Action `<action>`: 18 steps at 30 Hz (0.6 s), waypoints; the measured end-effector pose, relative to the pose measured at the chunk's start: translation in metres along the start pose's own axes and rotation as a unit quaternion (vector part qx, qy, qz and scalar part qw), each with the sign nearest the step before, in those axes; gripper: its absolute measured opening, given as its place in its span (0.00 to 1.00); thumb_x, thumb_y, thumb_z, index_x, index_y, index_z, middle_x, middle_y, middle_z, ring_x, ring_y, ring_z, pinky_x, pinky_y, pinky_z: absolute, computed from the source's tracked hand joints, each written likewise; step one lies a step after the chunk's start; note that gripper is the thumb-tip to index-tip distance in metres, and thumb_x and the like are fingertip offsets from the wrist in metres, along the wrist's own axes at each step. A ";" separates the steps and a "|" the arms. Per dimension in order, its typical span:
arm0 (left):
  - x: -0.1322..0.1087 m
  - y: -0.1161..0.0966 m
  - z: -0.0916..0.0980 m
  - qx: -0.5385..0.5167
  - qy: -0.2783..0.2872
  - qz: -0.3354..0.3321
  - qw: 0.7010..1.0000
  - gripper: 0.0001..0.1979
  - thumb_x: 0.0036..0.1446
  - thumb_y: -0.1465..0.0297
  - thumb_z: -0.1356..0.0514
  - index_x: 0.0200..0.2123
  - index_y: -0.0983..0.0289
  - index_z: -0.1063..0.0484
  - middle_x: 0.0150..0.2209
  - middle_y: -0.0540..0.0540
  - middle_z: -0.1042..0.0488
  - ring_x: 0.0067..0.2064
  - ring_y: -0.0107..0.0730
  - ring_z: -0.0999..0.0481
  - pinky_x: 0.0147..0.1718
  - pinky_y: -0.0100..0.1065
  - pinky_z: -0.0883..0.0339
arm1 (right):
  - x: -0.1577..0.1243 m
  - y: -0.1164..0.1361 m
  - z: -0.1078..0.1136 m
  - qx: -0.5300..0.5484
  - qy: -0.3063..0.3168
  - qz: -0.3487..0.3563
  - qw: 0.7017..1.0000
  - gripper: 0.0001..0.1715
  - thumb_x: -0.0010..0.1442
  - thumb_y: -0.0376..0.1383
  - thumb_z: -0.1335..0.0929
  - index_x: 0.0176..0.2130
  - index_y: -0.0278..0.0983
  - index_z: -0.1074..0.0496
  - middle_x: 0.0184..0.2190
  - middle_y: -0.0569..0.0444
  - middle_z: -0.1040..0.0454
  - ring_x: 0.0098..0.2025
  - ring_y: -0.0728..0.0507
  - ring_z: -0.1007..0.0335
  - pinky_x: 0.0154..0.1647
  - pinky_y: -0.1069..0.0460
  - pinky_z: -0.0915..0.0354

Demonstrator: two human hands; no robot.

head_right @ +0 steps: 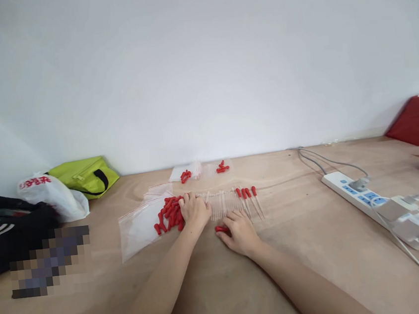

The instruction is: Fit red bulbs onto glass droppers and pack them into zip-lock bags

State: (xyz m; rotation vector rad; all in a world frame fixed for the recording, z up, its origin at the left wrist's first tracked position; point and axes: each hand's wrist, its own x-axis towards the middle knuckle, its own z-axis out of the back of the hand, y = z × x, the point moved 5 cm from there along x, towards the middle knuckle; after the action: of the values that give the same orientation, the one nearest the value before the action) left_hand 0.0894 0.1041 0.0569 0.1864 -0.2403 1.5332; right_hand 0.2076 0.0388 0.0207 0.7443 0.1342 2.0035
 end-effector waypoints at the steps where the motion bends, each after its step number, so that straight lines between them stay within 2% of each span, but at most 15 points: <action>1: 0.000 -0.001 0.000 -0.001 0.003 0.001 1.000 0.13 0.51 0.67 0.46 0.33 0.68 0.25 0.39 0.64 0.31 0.45 0.47 0.40 0.42 0.43 0.49 | 0.000 0.000 -0.001 0.001 0.001 0.000 1.000 0.07 0.54 0.39 0.35 0.28 0.37 0.32 0.27 0.53 0.32 0.32 0.45 0.38 0.35 0.50 0.43; 7: -0.001 -0.005 0.002 -0.017 0.000 -0.001 1.000 0.12 0.54 0.70 0.48 0.33 0.69 0.26 0.38 0.65 0.31 0.44 0.49 0.38 0.39 0.43 0.47 | -0.001 -0.004 -0.002 0.058 -0.022 0.005 0.998 0.06 0.56 0.36 0.37 0.29 0.37 0.33 0.28 0.52 0.31 0.33 0.45 0.37 0.34 0.50 0.41; 10: -0.009 0.001 0.006 -0.039 -0.011 -0.028 0.999 0.10 0.57 0.70 0.49 0.35 0.67 0.29 0.39 0.62 0.30 0.43 0.45 0.36 0.39 0.40 0.46 | -0.002 -0.008 0.005 0.096 -0.065 -0.005 0.993 0.07 0.57 0.34 0.39 0.36 0.37 0.33 0.29 0.51 0.32 0.33 0.45 0.37 0.34 0.50 0.38; 12: -0.019 0.009 0.009 -0.065 -0.017 -0.067 0.995 0.08 0.58 0.70 0.49 0.34 0.64 0.31 0.36 0.57 0.29 0.41 0.39 0.34 0.38 0.38 0.45 | -0.002 -0.008 0.009 0.104 -0.085 -0.005 0.991 0.13 0.58 0.32 0.40 0.44 0.37 0.35 0.30 0.50 0.32 0.34 0.45 0.37 0.34 0.50 0.37; 14: -0.031 0.017 0.012 -0.131 -0.038 -0.139 0.981 0.06 0.58 0.72 0.48 0.30 0.64 0.33 0.32 0.54 0.28 0.36 0.36 0.32 0.38 0.37 0.45 | -0.002 -0.007 0.011 0.111 -0.092 0.003 0.990 0.18 0.58 0.31 0.42 0.48 0.38 0.36 0.31 0.50 0.33 0.33 0.45 0.37 0.34 0.50 0.37; 18: -0.055 0.037 0.009 -0.194 -0.069 -0.231 0.951 0.07 0.57 0.76 0.50 0.30 0.64 0.34 0.28 0.51 0.28 0.31 0.31 0.31 0.37 0.35 0.44 | -0.003 -0.009 0.011 0.172 -0.110 -0.032 0.978 0.14 0.58 0.31 0.43 0.43 0.38 0.34 0.32 0.50 0.32 0.35 0.45 0.35 0.36 0.50 0.36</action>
State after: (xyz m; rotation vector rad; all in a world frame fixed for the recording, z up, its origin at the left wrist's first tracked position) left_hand 0.0507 0.0499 0.0500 0.0307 -0.5626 0.9838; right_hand 0.2210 0.0392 0.0246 1.1600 0.3764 1.8426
